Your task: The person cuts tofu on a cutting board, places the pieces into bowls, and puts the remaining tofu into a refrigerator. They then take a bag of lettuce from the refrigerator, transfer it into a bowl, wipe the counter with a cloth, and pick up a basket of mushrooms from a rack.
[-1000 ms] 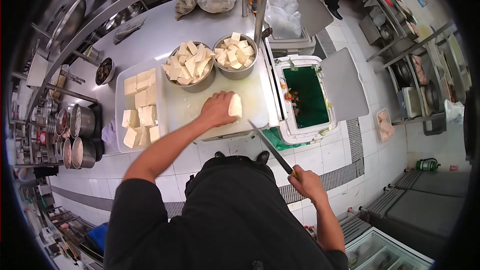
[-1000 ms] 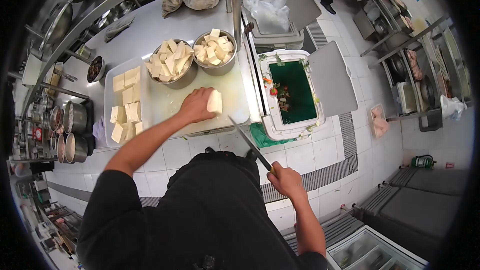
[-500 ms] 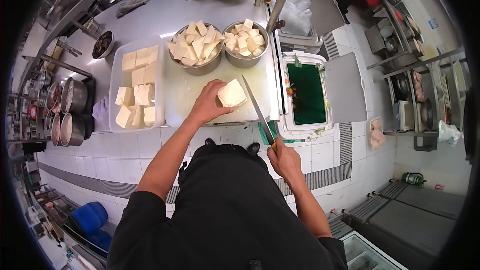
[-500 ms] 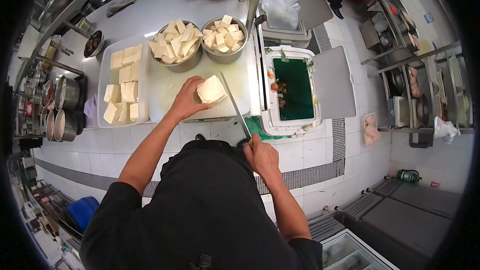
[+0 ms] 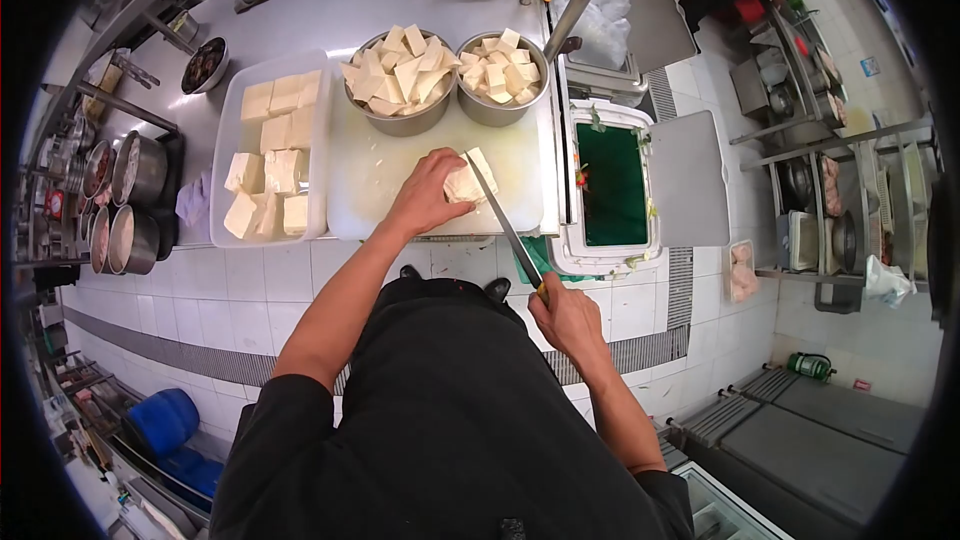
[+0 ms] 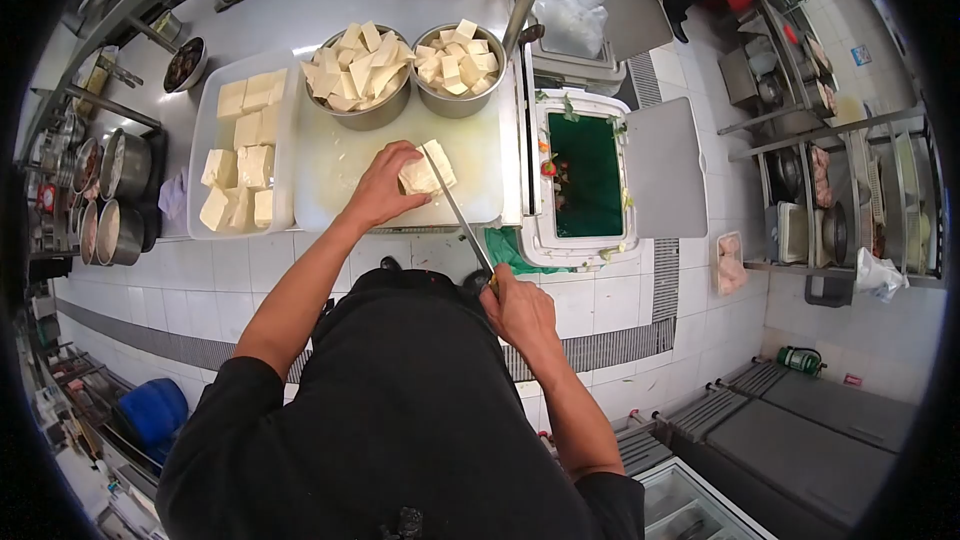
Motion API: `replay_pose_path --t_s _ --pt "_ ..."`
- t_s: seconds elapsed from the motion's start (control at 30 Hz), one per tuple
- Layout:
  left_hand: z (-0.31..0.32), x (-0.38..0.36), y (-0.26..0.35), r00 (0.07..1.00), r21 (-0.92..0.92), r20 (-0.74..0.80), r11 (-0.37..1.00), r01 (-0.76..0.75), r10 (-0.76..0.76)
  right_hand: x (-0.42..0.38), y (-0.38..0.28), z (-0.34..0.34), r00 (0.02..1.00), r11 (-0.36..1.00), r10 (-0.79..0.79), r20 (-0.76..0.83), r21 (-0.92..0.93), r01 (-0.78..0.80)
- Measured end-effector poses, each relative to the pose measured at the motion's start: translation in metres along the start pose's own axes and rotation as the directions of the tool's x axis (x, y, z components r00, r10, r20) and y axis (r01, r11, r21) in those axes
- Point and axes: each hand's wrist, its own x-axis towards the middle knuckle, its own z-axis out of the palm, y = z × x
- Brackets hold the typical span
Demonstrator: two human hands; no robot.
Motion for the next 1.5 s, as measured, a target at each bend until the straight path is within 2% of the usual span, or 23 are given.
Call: replay_pose_path --t_s 0.37,0.47,0.57,0.63,0.77,0.97,1.03,1.1,1.2,1.27,1.37,1.5 --pt "0.005 0.002 -0.001 1.0 0.031 0.011 0.999 0.015 -0.015 0.014 -0.01 -0.009 0.999 0.997 -0.008 0.044 -0.073 0.011" --pt "0.006 0.0 0.0 1.0 0.05 0.018 0.999 -0.003 0.002 0.032 -0.001 0.026 1.0 0.997 -0.002 0.024 -0.074 0.003" --pt "0.007 0.011 0.012 0.999 0.015 -0.009 0.999 0.052 -0.052 0.048 0.016 0.057 1.0 0.997 -0.007 -0.005 -0.079 0.007" --pt "0.021 0.013 0.014 0.998 0.245 -0.066 0.97 0.009 0.007 0.042 0.015 0.061 1.0 0.997 0.004 0.003 -0.075 -0.004" --pt "0.028 0.016 0.009 1.0 0.322 0.01 0.946 0.022 -0.027 0.03 0.02 0.05 0.997 0.997 0.031 0.069 -0.073 -0.026" --pt "0.023 0.008 0.004 0.998 0.23 -0.032 0.971 0.06 -0.054 -0.031 0.032 0.008 0.992 0.992 0.03 0.119 -0.125 -0.015" --pt "0.014 -0.005 -0.005 0.988 -0.012 -0.125 0.996 0.093 -0.094 -0.048 0.025 -0.018 0.986 0.993 0.077 0.151 -0.105 -0.061" --pt "0.004 -0.016 -0.008 0.99 -0.004 -0.099 0.995 0.104 -0.104 -0.052 0.017 -0.027 0.974 0.99 0.126 0.189 -0.084 -0.112" --pt "0.002 -0.022 -0.008 0.993 -0.013 -0.075 0.996 0.087 -0.087 -0.041 0.008 -0.022 0.994 0.997 0.072 0.077 -0.036 -0.07" --pt "0.001 -0.02 -0.008 0.994 -0.022 -0.089 0.998 0.061 -0.062 -0.026 0.001 -0.012 0.994 0.998 0.057 0.088 -0.022 -0.055" --pt "0.002 -0.018 -0.005 0.993 -0.057 -0.055 0.993 0.104 -0.107 -0.009 -0.006 0.0 0.992 0.999 0.045 0.119 -0.02 -0.043" --pt "0.003 -0.019 -0.006 0.993 -0.015 -0.071 0.995 0.094 -0.095 -0.001 -0.012 0.004 0.994 0.999 0.032 0.108 -0.011 -0.031"
